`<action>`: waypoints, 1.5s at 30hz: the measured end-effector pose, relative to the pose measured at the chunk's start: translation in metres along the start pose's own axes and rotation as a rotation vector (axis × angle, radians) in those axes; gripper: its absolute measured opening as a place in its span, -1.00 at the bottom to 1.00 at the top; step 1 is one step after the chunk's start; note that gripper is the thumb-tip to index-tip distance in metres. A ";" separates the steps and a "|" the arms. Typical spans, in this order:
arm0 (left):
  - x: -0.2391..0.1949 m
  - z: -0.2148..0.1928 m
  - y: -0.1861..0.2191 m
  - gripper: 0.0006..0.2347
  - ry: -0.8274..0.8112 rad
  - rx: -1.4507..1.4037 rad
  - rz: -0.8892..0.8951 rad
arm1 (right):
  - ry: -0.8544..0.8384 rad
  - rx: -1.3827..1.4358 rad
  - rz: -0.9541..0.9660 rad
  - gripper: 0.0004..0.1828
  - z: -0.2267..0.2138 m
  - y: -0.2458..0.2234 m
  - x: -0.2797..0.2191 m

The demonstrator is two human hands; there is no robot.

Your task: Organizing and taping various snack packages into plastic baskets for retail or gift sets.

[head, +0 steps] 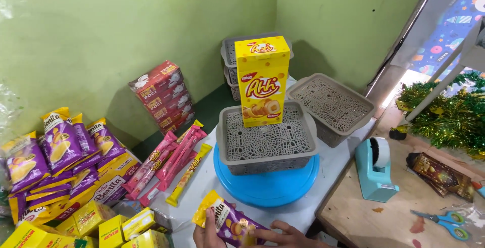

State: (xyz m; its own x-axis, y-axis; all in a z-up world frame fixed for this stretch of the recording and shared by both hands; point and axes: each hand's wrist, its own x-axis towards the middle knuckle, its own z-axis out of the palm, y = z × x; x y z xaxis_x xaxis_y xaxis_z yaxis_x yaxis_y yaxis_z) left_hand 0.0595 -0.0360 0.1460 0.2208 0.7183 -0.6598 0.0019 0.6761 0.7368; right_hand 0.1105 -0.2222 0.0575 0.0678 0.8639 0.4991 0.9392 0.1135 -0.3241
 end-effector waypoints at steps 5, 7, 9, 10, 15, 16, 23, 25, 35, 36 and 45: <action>0.012 0.014 0.031 -0.45 0.031 0.161 0.083 | -0.225 -0.062 0.048 -0.50 -0.026 0.001 -0.023; 0.021 0.019 0.050 -0.68 -0.431 0.022 0.495 | -0.380 0.142 0.381 -0.43 -0.025 0.010 -0.041; 0.020 0.049 0.075 -0.67 -0.507 0.084 0.607 | -0.347 0.049 0.300 -0.43 -0.024 0.016 -0.053; 0.019 0.063 0.088 -0.65 -0.585 0.149 0.708 | -0.316 -0.043 0.227 -0.43 -0.024 0.018 -0.060; -0.012 0.130 0.127 -0.56 -0.627 0.562 0.787 | 0.213 -0.224 0.235 -0.62 -0.014 0.026 -0.065; -0.007 0.141 0.127 -0.55 -0.633 0.618 0.838 | 0.244 -0.200 0.264 -0.61 -0.018 0.029 -0.062; -0.004 0.165 0.107 -0.49 -0.642 0.671 0.830 | 0.264 -0.103 0.334 -0.66 -0.024 0.039 -0.068; -0.001 0.166 0.102 -0.44 -0.652 0.730 0.857 | 0.286 -0.059 0.337 -0.69 -0.026 0.039 -0.066; 0.003 0.153 0.098 -0.43 -0.690 0.994 0.890 | 0.284 0.013 0.375 -0.72 -0.024 0.039 -0.067; 0.002 0.153 0.100 -0.44 -0.655 0.931 0.890 | 0.284 0.007 0.372 -0.72 -0.025 0.038 -0.066; 0.021 0.158 0.085 -0.50 -0.664 0.729 1.023 | 0.247 0.009 0.415 -0.69 -0.027 0.037 -0.065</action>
State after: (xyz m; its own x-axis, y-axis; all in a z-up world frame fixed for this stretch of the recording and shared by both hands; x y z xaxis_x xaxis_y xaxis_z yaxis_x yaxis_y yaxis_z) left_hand 0.2185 0.0103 0.2183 0.8404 0.4843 0.2431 0.0140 -0.4678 0.8837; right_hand 0.1501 -0.2875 0.0351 0.5150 0.6949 0.5018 0.8131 -0.2107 -0.5427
